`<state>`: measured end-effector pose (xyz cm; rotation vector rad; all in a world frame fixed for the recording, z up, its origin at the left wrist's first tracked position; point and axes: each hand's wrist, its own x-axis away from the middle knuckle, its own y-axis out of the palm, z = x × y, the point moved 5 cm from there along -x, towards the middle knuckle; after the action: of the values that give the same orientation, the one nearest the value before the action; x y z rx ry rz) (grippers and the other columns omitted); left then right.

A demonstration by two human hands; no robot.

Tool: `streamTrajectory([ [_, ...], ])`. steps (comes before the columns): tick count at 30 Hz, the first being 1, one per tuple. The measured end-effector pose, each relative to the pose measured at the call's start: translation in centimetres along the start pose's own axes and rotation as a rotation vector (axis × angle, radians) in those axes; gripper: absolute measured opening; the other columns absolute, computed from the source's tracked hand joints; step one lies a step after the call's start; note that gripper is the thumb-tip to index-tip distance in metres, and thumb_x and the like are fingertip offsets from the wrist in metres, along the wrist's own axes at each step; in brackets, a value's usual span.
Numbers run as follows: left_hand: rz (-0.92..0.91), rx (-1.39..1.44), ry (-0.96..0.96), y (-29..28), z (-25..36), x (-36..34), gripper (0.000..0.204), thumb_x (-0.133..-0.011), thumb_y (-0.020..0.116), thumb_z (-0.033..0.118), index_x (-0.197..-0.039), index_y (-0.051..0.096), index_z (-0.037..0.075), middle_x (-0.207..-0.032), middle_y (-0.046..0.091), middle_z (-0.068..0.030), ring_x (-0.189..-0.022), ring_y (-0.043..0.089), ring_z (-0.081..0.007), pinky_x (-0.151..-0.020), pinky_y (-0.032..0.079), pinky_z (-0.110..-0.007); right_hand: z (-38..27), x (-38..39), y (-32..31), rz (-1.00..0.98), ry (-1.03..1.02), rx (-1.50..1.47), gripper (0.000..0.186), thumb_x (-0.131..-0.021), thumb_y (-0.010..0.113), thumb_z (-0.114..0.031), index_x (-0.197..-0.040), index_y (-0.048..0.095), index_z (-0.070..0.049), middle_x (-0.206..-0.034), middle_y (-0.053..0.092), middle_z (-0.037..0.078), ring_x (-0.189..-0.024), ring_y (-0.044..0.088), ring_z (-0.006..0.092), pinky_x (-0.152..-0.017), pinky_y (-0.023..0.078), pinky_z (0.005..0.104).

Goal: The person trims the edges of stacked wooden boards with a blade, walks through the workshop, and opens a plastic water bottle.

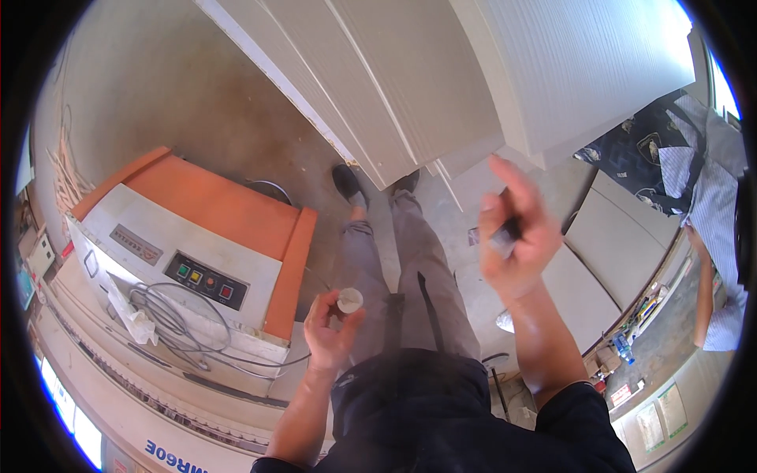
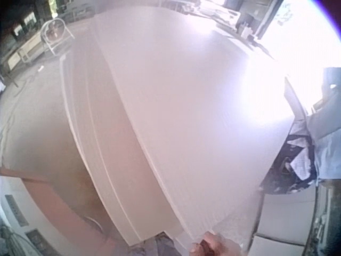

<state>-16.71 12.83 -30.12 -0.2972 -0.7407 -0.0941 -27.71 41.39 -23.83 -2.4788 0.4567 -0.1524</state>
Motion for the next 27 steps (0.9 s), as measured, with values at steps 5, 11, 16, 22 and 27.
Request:
streamTrajectory([
  [5, -0.005, -0.041, 0.009, 0.1, 0.0, 0.0, 0.032, -0.071, 0.075, 0.005, -0.097, 0.058, -0.002, -0.082, 0.058, -0.0038, -0.068, 0.054, -0.0099, -0.063, 0.045, -0.023, -0.9, 2.0, 2.8, 0.058, -0.134, -0.072, 0.041, -0.083, 0.059, -0.002, -0.123, 0.053, 0.006, -0.057, 0.045, 0.001, -0.048, 0.041, 0.0082, -0.049, 0.036, 0.0217],
  [11, -0.010, -0.014, 0.039, 0.2, 0.2, 0.2, 0.033, -0.071, 0.075, 0.004, -0.097, 0.058, -0.003, -0.083, 0.058, -0.0042, -0.068, 0.055, -0.0099, -0.062, 0.045, -0.023, -2.7, 3.9, 4.1, -0.123, -0.253, -0.102, 0.044, -0.074, 0.064, 0.000, -0.117, 0.059, 0.004, -0.070, 0.061, 0.009, -0.046, 0.052, 0.0205, -0.046, 0.040, 0.0297],
  [16, -0.030, -0.020, 0.014, 0.2, 0.3, 0.7, 0.034, -0.071, 0.076, 0.004, -0.098, 0.057, -0.003, -0.083, 0.059, -0.0049, -0.069, 0.055, -0.0104, -0.062, 0.046, -0.023, -1.2, 5.5, 2.7, -0.176, -0.092, -0.179, 0.005, -0.079, 0.066, -0.005, -0.081, 0.062, -0.003, -0.063, 0.057, 0.005, -0.049, 0.050, 0.0144, -0.048, 0.037, 0.0247],
  [22, -0.021, -0.018, 0.101, 0.0, 3.1, 1.7, 0.034, -0.071, 0.075, 0.003, -0.099, 0.058, -0.003, -0.083, 0.059, -0.0059, -0.068, 0.055, -0.0123, -0.061, 0.046, -0.025, 3.2, 14.2, 2.2, -0.568, 0.846, -0.287, 0.020, -0.085, 0.065, -0.020, -0.083, 0.063, 0.000, -0.067, 0.062, 0.011, -0.058, 0.057, 0.0168, -0.055, 0.041, 0.0296],
  [27, 0.096, -0.045, 0.188, -2.3, 5.4, 4.3, 0.034, -0.071, 0.076, 0.007, -0.099, 0.060, -0.001, -0.084, 0.059, -0.0065, -0.067, 0.055, -0.0128, -0.062, 0.046, -0.026, 4.2, 16.7, -0.7, -0.728, 0.689, -0.030, 0.026, -0.087, 0.063, -0.025, -0.088, 0.064, 0.001, -0.069, 0.060, 0.003, -0.064, 0.052, 0.0094, -0.058, 0.041, 0.0278],
])
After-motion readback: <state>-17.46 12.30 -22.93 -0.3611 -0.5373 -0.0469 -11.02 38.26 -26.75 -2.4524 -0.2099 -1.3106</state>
